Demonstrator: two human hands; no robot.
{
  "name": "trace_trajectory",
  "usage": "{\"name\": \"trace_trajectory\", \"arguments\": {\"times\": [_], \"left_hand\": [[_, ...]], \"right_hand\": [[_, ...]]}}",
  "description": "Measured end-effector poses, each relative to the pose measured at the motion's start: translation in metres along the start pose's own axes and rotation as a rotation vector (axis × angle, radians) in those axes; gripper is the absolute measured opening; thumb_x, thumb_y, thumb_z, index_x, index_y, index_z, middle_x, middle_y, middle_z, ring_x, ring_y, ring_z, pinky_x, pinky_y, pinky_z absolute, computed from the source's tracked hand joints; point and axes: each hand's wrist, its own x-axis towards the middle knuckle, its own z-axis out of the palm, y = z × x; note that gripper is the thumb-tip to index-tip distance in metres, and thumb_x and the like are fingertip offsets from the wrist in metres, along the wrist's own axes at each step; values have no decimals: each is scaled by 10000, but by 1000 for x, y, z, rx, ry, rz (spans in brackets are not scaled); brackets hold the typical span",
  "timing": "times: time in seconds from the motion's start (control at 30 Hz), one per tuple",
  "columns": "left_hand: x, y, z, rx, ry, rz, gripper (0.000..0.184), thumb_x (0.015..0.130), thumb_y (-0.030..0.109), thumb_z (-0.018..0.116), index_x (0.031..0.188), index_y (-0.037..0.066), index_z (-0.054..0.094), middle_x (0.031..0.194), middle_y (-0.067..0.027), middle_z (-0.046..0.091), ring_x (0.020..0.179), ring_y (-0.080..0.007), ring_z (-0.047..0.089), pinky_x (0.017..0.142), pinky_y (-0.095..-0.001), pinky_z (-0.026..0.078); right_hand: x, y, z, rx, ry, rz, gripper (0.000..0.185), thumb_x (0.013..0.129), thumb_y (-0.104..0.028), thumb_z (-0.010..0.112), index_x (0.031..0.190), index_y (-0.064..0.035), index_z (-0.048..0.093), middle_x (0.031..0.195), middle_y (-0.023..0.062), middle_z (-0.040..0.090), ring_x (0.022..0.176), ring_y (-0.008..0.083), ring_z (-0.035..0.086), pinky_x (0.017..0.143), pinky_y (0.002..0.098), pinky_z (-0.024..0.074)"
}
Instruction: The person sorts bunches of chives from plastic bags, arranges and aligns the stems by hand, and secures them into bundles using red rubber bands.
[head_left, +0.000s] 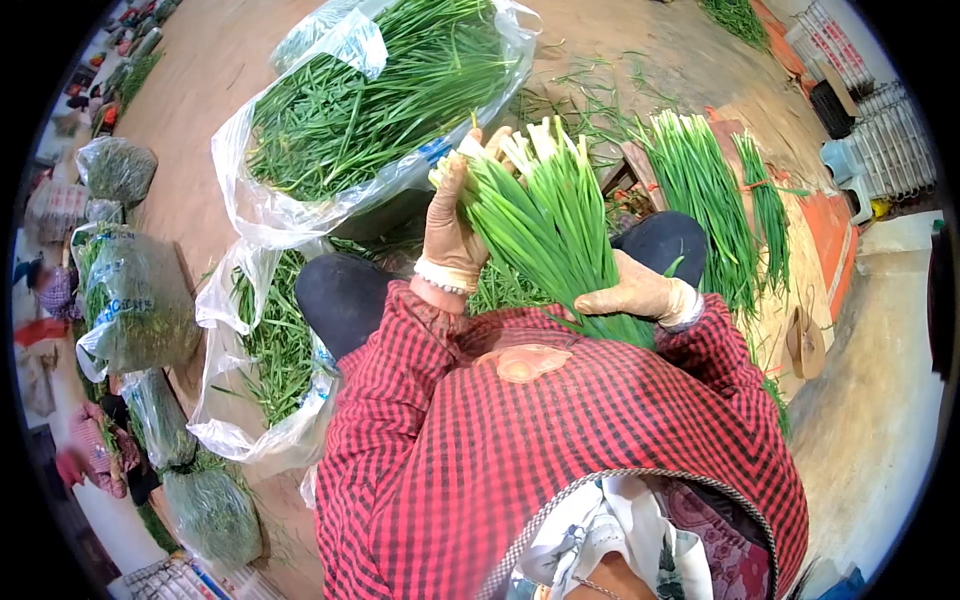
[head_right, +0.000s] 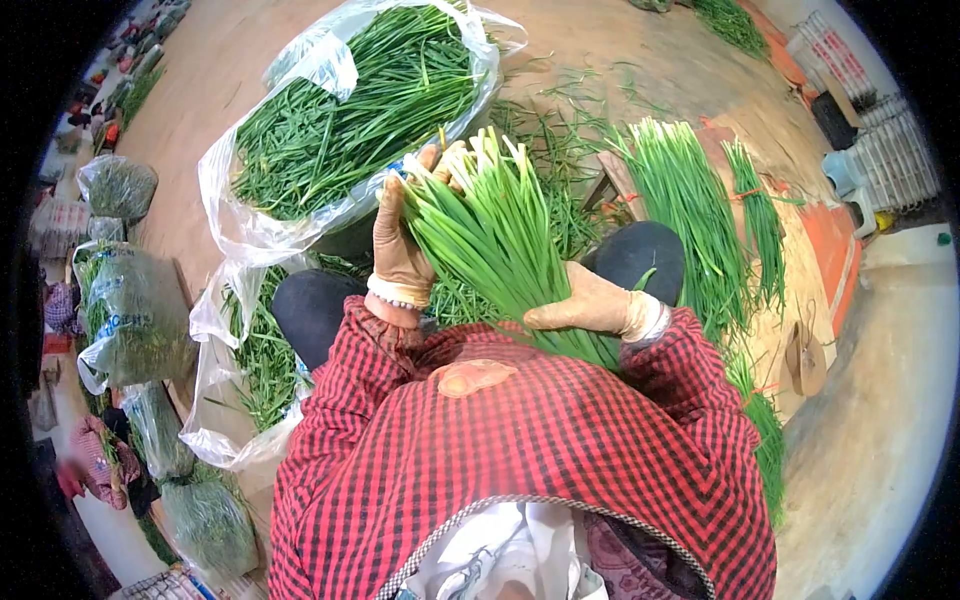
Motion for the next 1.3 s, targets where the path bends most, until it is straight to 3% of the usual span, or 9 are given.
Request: {"name": "trace_trajectory", "arguments": {"times": [0.27,0.4,0.67,0.77,0.93,1.0,1.1,1.2,1.3], "left_hand": [[-2,9,3,106,144,-84,512,862,126,674,1326,46,472,1260,-127,572,1152,-256,568,1021,-403,447],[-3,4,12,159,189,-53,483,857,115,683,1294,42,492,1244,-107,580,1137,-234,573,1009,-392,458],[-1,13,-5,49,-8,-234,422,864,55,606,1271,-16,526,1210,-156,618,1064,-273,635,983,-422,491],[0,14,7,286,67,-243,562,834,141,647,1337,-24,458,1260,-192,581,1128,-302,598,1012,-435,466],[5,8,33,281,-180,-156,869,751,318,694,1444,-25,296,1374,-263,460,1252,-357,494,1075,-457,390],[6,12,25,309,-187,-176,828,756,289,683,1424,-39,322,1284,-222,548,1192,-342,541,1046,-454,420],[6,11,16,295,-131,-180,764,764,245,672,1389,-63,360,1052,-114,648,1057,-310,604,958,-430,477],[3,14,19,304,-107,-184,734,782,217,661,1389,-63,360,1090,-129,642,1057,-309,608,960,-422,477],[6,11,25,316,-71,-207,599,826,144,626,1352,-39,407,1077,-121,642,1030,-242,619,929,-365,494]], "right_hand": [[6,-10,11,11,390,-266,679,857,-317,724,1374,4,422,1285,93,553,1164,164,494,1011,318,390],[15,2,11,-268,609,-407,468,915,-278,660,1264,10,542,1179,71,621,1079,143,541,959,289,415],[21,-13,4,-275,546,-473,349,1001,-276,519,1203,1,584,1032,65,664,939,102,555,842,271,454],[26,-22,9,-337,540,-496,363,1022,-297,465,1199,-4,584,966,53,655,900,88,540,812,260,455],[32,-12,11,-257,385,-370,377,1031,-320,433,1158,-3,594,929,44,654,858,86,536,785,257,458],[33,-14,16,-146,393,-368,355,1025,-313,446,1119,-9,603,905,70,656,824,123,556,776,277,466],[31,-18,-5,-517,427,-217,308,972,-294,544,1076,-15,622,924,114,649,853,254,620,821,337,479],[32,-47,-12,-849,735,-656,273,857,-178,686,1084,-31,643,902,92,646,803,206,624,771,310,496],[32,-90,-1,-659,732,-633,242,830,-130,685,1057,-45,675,869,73,653,760,155,619,690,279,498]]}}
